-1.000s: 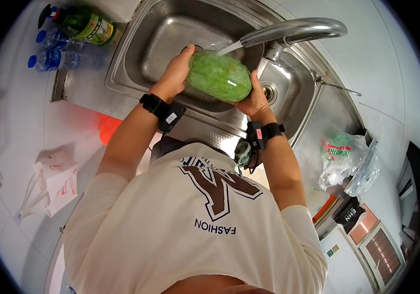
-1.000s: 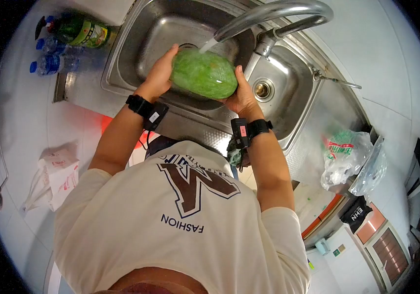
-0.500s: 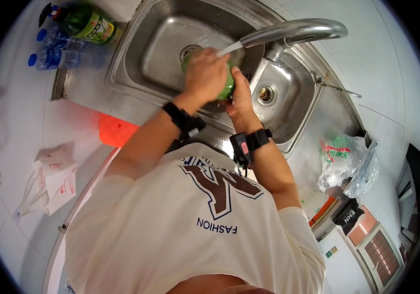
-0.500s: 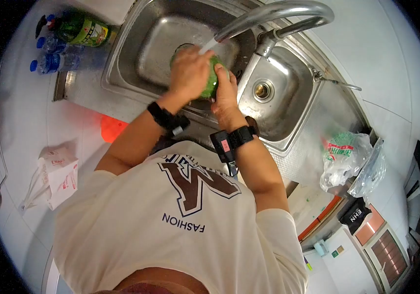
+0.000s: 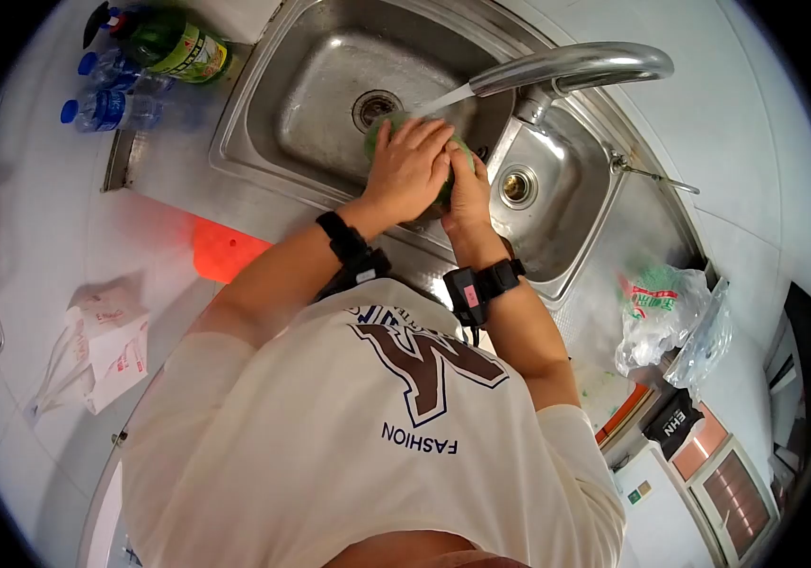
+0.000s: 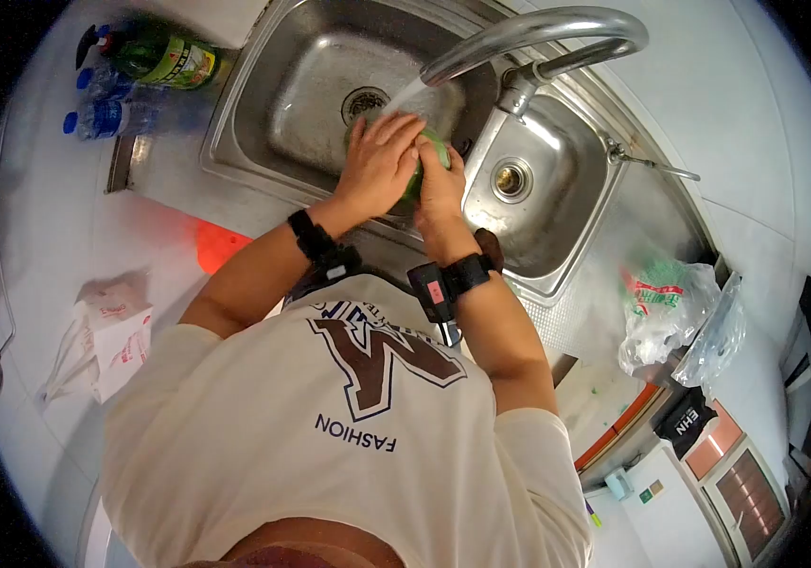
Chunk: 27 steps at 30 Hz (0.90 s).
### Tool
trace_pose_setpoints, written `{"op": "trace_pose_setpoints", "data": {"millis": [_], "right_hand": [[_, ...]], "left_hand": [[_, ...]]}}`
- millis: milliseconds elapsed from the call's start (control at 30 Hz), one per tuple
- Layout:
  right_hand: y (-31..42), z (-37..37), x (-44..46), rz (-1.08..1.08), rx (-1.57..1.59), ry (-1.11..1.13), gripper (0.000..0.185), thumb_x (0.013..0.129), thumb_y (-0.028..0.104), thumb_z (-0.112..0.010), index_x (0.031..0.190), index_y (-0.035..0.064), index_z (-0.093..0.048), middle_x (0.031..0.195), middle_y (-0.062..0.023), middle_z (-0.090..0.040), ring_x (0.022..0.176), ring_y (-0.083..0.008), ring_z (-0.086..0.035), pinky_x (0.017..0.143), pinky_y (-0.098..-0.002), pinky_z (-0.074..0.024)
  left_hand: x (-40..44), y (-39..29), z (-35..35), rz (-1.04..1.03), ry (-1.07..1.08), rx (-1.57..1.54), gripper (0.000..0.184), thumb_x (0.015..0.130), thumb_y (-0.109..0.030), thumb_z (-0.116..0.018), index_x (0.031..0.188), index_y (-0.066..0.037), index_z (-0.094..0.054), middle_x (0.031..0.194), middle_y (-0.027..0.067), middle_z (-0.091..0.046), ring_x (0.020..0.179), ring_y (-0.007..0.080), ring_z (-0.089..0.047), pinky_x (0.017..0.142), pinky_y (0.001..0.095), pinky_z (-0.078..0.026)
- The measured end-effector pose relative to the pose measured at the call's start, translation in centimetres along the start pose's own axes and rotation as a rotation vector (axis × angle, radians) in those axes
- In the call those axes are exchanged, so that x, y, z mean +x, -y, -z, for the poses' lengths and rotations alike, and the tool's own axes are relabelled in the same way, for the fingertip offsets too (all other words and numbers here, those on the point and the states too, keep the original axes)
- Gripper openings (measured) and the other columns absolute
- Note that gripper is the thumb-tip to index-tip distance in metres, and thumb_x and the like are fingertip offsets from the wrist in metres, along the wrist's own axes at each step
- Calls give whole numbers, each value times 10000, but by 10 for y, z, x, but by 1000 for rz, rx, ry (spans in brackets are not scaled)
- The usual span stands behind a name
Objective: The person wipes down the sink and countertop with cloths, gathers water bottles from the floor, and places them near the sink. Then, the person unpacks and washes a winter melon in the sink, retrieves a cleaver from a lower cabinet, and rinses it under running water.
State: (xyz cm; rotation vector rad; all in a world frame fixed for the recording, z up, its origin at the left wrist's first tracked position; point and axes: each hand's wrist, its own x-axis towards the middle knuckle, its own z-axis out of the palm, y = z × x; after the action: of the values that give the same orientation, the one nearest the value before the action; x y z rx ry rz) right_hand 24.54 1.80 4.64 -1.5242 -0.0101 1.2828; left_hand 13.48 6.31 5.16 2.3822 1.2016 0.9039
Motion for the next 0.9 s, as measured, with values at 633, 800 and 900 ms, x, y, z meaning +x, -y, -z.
{"op": "trace_pose_setpoints", "data": {"millis": [633,800,900], "right_hand": [[42,-6,20,-127,90,299,486,967,419,-536,1252,28,-577,1204,-105,-626,1123,-240,-579,1003,-375,-441],[47,-10,35,-90,174,429,404,994,352,-491,1239,43,-576,1192,-96,-620,1097,-241,-586,978,-373,-458],[56,-13,42,-77,164,540,362,994,339,-492,1211,67,-588,1155,-82,-627,1062,-231,-598,944,-374,-479]], "left_hand": [[-8,127,31,1028,807,-1417,782,885,-671,-521,1437,-129,-408,1364,133,-516,1245,303,-513,918,549,-500],[-22,89,43,1289,640,-1552,719,911,-679,-442,1393,-146,-455,1293,100,-570,1176,295,-570,821,514,-553],[-29,70,38,1337,518,-1670,700,924,-684,-376,1350,-140,-488,1220,115,-608,1047,304,-635,691,450,-595]]}}
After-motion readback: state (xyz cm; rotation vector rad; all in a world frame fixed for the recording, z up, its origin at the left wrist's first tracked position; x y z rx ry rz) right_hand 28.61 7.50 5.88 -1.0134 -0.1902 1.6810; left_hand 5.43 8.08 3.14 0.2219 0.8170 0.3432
